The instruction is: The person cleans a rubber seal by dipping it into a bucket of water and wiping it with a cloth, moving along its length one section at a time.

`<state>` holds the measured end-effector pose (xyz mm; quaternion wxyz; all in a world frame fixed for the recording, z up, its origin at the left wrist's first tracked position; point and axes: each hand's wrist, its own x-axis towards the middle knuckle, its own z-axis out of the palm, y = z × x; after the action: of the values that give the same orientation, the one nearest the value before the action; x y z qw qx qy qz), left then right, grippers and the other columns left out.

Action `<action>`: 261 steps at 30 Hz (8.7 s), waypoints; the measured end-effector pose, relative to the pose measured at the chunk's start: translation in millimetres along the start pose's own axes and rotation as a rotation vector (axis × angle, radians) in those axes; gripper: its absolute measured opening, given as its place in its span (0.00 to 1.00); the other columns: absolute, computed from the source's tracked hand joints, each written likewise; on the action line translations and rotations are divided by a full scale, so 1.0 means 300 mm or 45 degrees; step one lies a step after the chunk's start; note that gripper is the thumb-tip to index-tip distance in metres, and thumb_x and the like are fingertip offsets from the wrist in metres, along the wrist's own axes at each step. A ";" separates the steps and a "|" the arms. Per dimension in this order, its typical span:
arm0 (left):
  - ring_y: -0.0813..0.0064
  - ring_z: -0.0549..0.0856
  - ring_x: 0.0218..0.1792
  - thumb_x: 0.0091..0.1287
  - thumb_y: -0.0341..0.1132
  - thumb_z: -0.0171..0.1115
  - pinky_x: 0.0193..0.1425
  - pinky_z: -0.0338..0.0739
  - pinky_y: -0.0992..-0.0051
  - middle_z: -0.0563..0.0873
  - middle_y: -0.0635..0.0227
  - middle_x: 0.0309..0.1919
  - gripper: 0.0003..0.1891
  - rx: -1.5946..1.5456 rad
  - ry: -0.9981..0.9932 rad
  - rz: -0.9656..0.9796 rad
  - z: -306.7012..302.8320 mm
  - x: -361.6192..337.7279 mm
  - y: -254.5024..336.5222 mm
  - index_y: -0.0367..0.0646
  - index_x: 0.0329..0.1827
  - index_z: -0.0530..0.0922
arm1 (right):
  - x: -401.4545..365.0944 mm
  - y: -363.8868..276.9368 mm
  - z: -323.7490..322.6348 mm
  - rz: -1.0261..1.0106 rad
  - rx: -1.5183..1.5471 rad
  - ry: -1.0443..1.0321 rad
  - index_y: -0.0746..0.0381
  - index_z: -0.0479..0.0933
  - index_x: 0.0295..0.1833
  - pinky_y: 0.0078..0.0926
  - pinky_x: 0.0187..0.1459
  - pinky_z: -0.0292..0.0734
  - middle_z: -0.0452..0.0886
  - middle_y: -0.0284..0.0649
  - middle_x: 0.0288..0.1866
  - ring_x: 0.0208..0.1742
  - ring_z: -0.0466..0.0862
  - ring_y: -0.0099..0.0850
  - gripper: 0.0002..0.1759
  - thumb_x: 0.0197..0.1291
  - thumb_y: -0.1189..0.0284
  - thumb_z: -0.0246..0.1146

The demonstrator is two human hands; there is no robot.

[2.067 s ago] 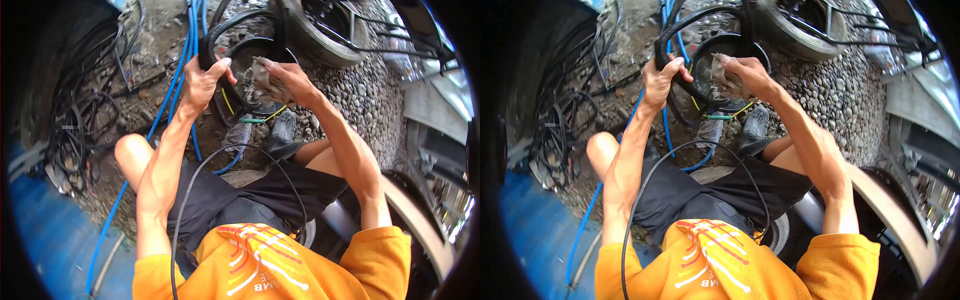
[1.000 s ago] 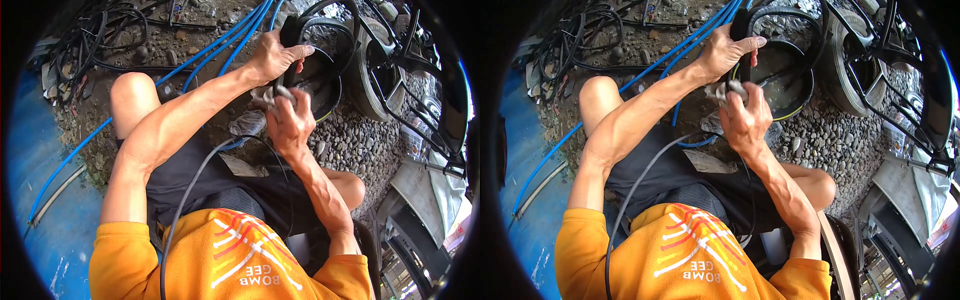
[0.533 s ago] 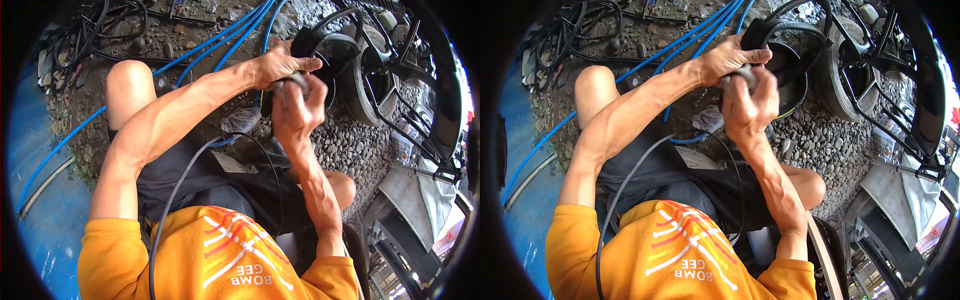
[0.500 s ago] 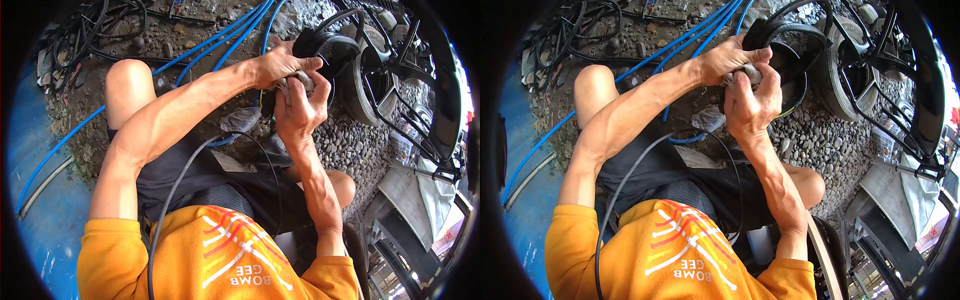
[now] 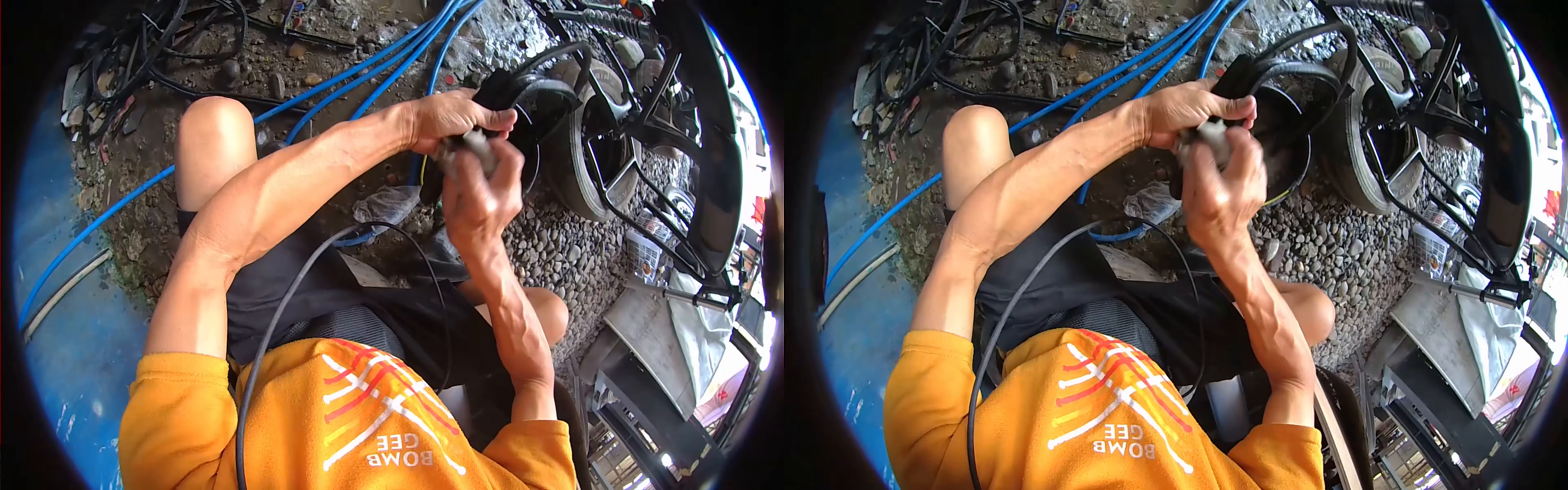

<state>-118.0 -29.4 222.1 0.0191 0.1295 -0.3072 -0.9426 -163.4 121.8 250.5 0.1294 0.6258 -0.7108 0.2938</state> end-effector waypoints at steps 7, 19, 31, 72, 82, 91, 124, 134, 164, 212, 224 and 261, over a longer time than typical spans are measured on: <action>0.78 0.84 0.41 0.65 0.45 0.72 0.45 0.82 0.73 0.86 0.72 0.37 0.16 0.082 0.153 0.166 -0.018 -0.003 0.001 0.44 0.46 0.81 | -0.073 -0.041 0.014 -0.072 0.088 -0.080 0.62 0.83 0.40 0.41 0.36 0.74 0.75 0.47 0.46 0.41 0.80 0.44 0.11 0.49 0.73 0.71; 0.79 0.85 0.42 0.65 0.52 0.71 0.43 0.77 0.72 0.87 0.77 0.38 0.18 0.201 0.291 0.131 -0.019 -0.021 0.007 0.49 0.47 0.82 | -0.088 -0.065 -0.004 -0.220 0.023 -0.314 0.61 0.83 0.42 0.39 0.38 0.72 0.76 0.43 0.47 0.42 0.79 0.41 0.12 0.50 0.71 0.68; 0.76 0.86 0.41 0.65 0.48 0.72 0.45 0.83 0.70 0.87 0.71 0.38 0.18 0.117 0.173 0.220 0.010 -0.004 -0.017 0.44 0.46 0.80 | 0.016 -0.020 0.001 -0.055 -0.024 -0.067 0.62 0.82 0.41 0.39 0.38 0.74 0.75 0.45 0.47 0.44 0.79 0.43 0.13 0.50 0.72 0.72; 0.84 0.79 0.54 0.83 0.47 0.44 0.62 0.74 0.78 0.83 0.69 0.54 0.22 0.085 0.086 0.409 0.119 0.005 -0.105 0.41 0.64 0.78 | 0.258 0.149 -0.121 0.081 0.010 0.479 0.62 0.79 0.44 0.41 0.37 0.80 0.78 0.49 0.43 0.42 0.82 0.47 0.17 0.45 0.83 0.71; 0.82 0.84 0.52 0.83 0.50 0.44 0.57 0.79 0.75 0.85 0.71 0.53 0.23 -0.013 0.072 0.487 0.099 0.000 -0.079 0.43 0.65 0.77 | 0.186 0.114 -0.069 0.104 0.178 0.412 0.63 0.80 0.44 0.42 0.46 0.80 0.80 0.50 0.43 0.45 0.82 0.49 0.17 0.44 0.81 0.70; 0.87 0.83 0.41 0.80 0.55 0.49 0.44 0.80 0.81 0.86 0.75 0.44 0.24 0.272 0.212 0.369 0.105 0.000 -0.094 0.44 0.61 0.77 | 0.204 0.225 -0.097 0.906 1.122 0.492 0.67 0.82 0.50 0.17 0.38 0.78 0.85 0.32 0.37 0.35 0.81 0.17 0.10 0.64 0.79 0.63; 0.74 0.86 0.41 0.80 0.51 0.51 0.50 0.80 0.72 0.87 0.64 0.39 0.22 0.462 0.505 0.496 0.073 -0.032 -0.063 0.38 0.48 0.79 | -0.033 0.209 0.031 1.416 1.543 -0.278 0.71 0.80 0.35 0.29 0.35 0.77 0.81 0.38 0.23 0.30 0.83 0.26 0.15 0.56 0.68 0.56; 0.70 0.85 0.37 0.80 0.50 0.52 0.49 0.82 0.67 0.84 0.63 0.36 0.21 0.369 0.485 0.479 0.033 -0.027 -0.052 0.37 0.46 0.76 | -0.091 0.245 0.069 0.699 1.001 -0.757 0.70 0.79 0.37 0.41 0.40 0.78 0.83 0.53 0.32 0.36 0.85 0.47 0.16 0.45 0.71 0.71; 0.72 0.79 0.28 0.73 0.54 0.61 0.34 0.79 0.66 0.77 0.66 0.28 0.23 0.350 0.334 0.662 0.060 -0.035 -0.109 0.41 0.50 0.71 | -0.220 0.225 0.089 0.704 0.297 -1.011 0.67 0.84 0.44 0.48 0.53 0.81 0.80 0.59 0.51 0.53 0.84 0.54 0.11 0.58 0.75 0.62; 0.75 0.80 0.23 0.71 0.29 0.66 0.29 0.81 0.70 0.77 0.68 0.26 0.09 0.443 0.496 0.603 0.074 0.000 -0.101 0.40 0.44 0.72 | -0.413 0.478 0.279 0.661 0.201 -0.945 0.55 0.85 0.48 0.45 0.54 0.78 0.78 0.52 0.52 0.53 0.82 0.50 0.15 0.58 0.74 0.57; 0.75 0.80 0.21 0.70 0.27 0.67 0.27 0.80 0.71 0.77 0.69 0.26 0.11 0.416 0.462 0.628 0.082 -0.019 -0.139 0.41 0.42 0.70 | -0.344 0.606 0.315 0.843 -0.072 -1.031 0.49 0.83 0.53 0.48 0.55 0.80 0.77 0.47 0.57 0.57 0.83 0.48 0.14 0.65 0.67 0.58; 0.75 0.81 0.23 0.70 0.29 0.67 0.28 0.81 0.70 0.78 0.68 0.27 0.10 0.406 0.485 0.649 0.058 -0.015 -0.138 0.41 0.42 0.72 | -0.274 0.474 0.172 0.745 0.135 -1.182 0.60 0.85 0.44 0.43 0.52 0.81 0.88 0.49 0.44 0.52 0.86 0.47 0.12 0.59 0.68 0.62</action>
<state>-116.3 14.5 212.4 0.2903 0.2235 -0.4639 -0.8066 -276.3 165.0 127.8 -0.3163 0.4718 -0.8217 0.0459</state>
